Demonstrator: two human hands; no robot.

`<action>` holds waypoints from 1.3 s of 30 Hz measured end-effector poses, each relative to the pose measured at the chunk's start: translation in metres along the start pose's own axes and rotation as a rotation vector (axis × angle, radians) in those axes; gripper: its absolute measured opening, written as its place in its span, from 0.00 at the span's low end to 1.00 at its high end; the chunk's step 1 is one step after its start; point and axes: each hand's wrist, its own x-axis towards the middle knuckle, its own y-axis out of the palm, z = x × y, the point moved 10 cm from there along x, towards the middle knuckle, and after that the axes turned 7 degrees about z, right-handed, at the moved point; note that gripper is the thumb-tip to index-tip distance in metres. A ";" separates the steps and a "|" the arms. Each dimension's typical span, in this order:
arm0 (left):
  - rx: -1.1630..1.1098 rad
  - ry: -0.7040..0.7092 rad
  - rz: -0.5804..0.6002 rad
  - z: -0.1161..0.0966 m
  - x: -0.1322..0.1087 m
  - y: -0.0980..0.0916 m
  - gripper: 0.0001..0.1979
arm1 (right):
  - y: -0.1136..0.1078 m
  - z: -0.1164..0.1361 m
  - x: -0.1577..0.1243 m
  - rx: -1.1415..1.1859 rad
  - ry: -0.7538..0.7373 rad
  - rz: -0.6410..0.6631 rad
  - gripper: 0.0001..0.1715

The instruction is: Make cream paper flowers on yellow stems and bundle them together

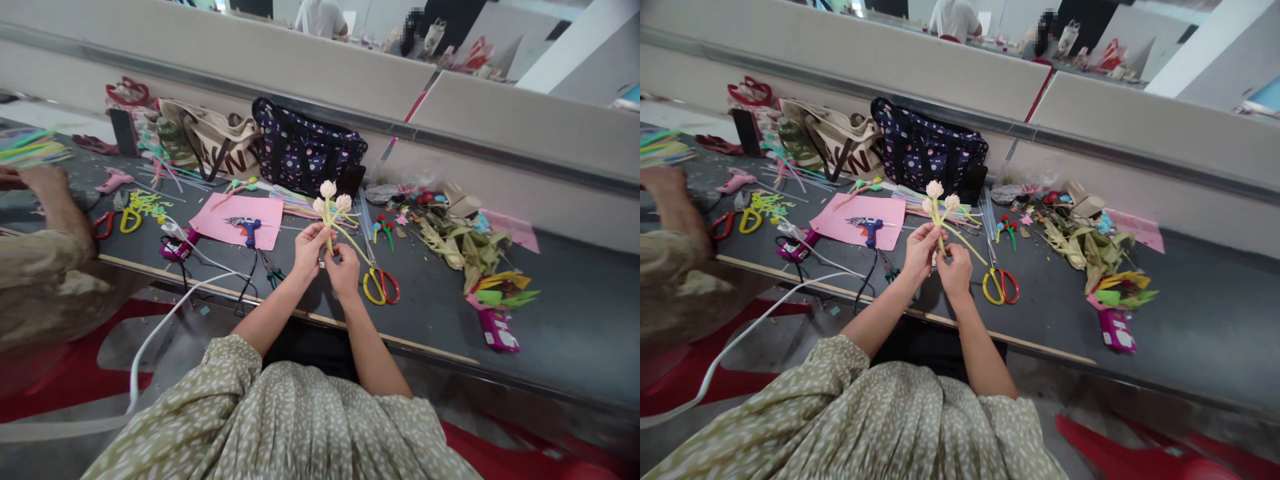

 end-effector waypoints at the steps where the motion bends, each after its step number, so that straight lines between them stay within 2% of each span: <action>1: 0.002 0.003 -0.001 0.000 0.000 0.000 0.13 | 0.000 -0.001 0.000 0.006 0.001 0.000 0.06; 10: 0.031 0.003 -0.016 0.001 0.000 0.000 0.14 | -0.001 -0.003 0.001 0.041 0.022 -0.005 0.06; 13: 0.051 0.017 -0.014 -0.003 0.000 0.001 0.14 | 0.003 -0.007 0.000 0.125 0.044 0.014 0.06; 18: 0.081 0.060 0.009 -0.010 -0.002 0.004 0.12 | 0.002 -0.009 -0.002 0.311 0.061 -0.004 0.14; 25: 0.024 0.039 -0.023 -0.003 -0.004 0.000 0.13 | -0.008 -0.007 0.002 0.403 0.109 -0.056 0.15; 39: -0.112 -0.073 -0.087 0.012 -0.010 0.002 0.13 | -0.012 -0.010 0.000 0.448 0.144 -0.104 0.14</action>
